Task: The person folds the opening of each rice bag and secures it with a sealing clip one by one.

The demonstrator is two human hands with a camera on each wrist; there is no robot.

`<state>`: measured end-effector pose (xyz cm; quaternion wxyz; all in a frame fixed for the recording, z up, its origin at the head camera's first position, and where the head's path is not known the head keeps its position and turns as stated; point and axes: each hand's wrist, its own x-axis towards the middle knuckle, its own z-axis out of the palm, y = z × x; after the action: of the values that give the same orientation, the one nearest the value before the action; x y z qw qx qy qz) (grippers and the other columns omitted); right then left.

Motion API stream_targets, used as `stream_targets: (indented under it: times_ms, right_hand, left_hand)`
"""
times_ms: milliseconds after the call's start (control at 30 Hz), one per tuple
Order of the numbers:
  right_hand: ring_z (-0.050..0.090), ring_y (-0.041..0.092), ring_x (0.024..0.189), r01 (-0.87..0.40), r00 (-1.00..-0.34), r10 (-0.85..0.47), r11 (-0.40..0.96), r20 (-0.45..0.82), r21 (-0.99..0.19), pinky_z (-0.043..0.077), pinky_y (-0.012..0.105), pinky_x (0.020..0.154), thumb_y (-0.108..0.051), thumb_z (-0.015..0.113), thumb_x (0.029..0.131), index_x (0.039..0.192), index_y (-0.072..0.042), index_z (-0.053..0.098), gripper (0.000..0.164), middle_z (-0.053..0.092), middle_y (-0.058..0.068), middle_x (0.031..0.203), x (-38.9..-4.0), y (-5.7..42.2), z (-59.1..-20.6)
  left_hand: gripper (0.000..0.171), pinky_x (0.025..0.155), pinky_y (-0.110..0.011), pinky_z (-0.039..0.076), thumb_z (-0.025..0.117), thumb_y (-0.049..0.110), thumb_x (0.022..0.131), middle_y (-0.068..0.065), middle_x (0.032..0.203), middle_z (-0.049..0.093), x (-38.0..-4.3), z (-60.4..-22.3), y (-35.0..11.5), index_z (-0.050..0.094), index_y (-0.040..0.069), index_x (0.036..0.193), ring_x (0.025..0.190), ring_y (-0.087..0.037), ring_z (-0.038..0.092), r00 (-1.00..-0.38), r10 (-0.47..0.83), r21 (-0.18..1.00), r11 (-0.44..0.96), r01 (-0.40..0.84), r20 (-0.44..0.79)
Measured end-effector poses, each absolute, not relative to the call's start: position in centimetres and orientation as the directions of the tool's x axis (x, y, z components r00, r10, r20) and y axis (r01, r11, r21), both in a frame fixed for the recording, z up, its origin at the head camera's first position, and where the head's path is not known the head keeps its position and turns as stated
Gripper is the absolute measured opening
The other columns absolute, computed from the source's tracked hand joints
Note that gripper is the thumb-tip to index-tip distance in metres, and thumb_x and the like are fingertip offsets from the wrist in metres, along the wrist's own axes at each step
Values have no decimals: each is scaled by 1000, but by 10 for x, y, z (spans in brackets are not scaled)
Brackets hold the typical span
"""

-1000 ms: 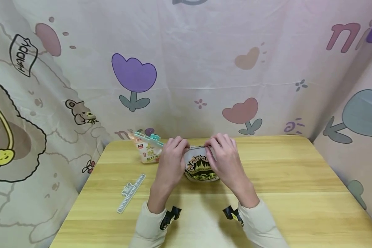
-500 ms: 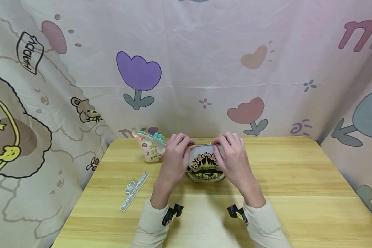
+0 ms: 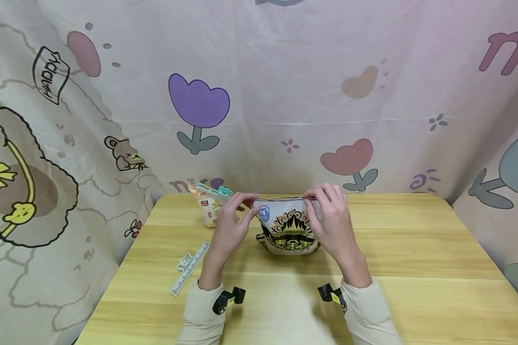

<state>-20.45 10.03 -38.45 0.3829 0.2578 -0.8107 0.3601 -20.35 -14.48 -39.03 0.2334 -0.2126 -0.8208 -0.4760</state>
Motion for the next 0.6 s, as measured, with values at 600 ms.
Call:
stream_targets:
  times_ms: [600]
  right_hand:
    - [59,31,113,-678,-537,-258,699,803,-228,5,70,117,-17,77,92,114,-9,71,24,67,9,115,-192,67,-382]
  left_hand:
    - [11,74,-35,56,75,-7,87,-7,90,71,-207,-402,-133,73,2,92,81,-19,66,-720,49,638,424,643,693]
